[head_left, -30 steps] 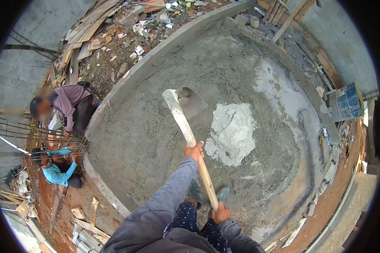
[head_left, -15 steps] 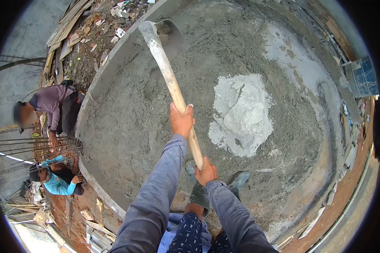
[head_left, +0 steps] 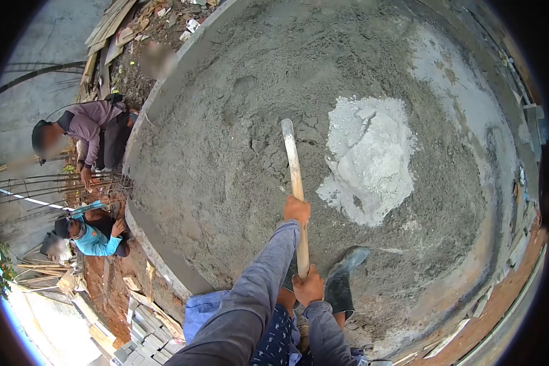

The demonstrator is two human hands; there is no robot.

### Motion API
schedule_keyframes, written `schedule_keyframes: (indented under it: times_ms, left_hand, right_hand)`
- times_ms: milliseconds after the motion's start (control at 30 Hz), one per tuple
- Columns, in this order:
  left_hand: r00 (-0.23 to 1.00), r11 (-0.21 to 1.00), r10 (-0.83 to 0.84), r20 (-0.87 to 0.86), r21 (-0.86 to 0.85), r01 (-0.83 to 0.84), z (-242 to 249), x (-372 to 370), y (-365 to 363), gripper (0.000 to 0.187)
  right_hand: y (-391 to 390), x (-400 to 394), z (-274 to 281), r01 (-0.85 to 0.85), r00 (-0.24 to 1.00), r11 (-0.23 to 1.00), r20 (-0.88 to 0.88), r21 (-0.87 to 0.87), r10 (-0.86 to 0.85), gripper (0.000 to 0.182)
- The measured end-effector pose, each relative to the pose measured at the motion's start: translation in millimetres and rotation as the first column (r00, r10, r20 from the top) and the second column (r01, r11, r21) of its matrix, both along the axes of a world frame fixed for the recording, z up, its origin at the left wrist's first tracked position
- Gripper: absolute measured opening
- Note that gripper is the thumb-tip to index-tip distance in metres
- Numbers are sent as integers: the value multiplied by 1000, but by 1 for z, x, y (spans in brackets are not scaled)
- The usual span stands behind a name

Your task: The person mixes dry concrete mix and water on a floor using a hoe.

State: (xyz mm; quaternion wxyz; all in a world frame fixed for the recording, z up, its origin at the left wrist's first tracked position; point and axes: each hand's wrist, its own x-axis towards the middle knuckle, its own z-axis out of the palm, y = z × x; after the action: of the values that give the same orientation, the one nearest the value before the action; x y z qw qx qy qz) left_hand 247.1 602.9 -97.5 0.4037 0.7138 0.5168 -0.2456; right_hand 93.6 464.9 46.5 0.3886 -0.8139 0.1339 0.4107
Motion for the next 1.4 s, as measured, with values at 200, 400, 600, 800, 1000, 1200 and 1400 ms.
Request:
schedule_keyframes:
  times_ms: [200,400,600,800,1000,1200,1400]
  left_hand:
    - [995,998,-66,-72,-17,65,-25,-54,-34,49]
    - [987,998,-50,-154,-50,43,-12,-45,-27,53]
    - [996,999,-21,-86,-40,17,-13,-50,-28,48]
    - [997,999,-33,-68,-12,32,-18,-53,-31,46]
    - [971,942,232,-57,-236,-239,34,0,-38,38]
    - [859,754,509,-58,-452,-477,40,32,-74,20]
    - [628,359,764,-149,-711,-605,47,21,-101,25]
  right_hand:
    - [-20,-34,0,93,993,996,-67,-2,-92,34]
    - [-17,-44,-22,178,973,979,-169,100,-159,40]
    - [-14,-39,-32,150,987,979,-78,141,-140,50]
    - [-16,-15,-34,441,824,850,-506,287,-257,35]
    - [-46,51,6,323,903,881,-392,347,-177,25]
    - [-89,130,80,324,890,869,-433,375,-145,21]
    - [-171,149,152,161,879,909,-475,385,46,30]
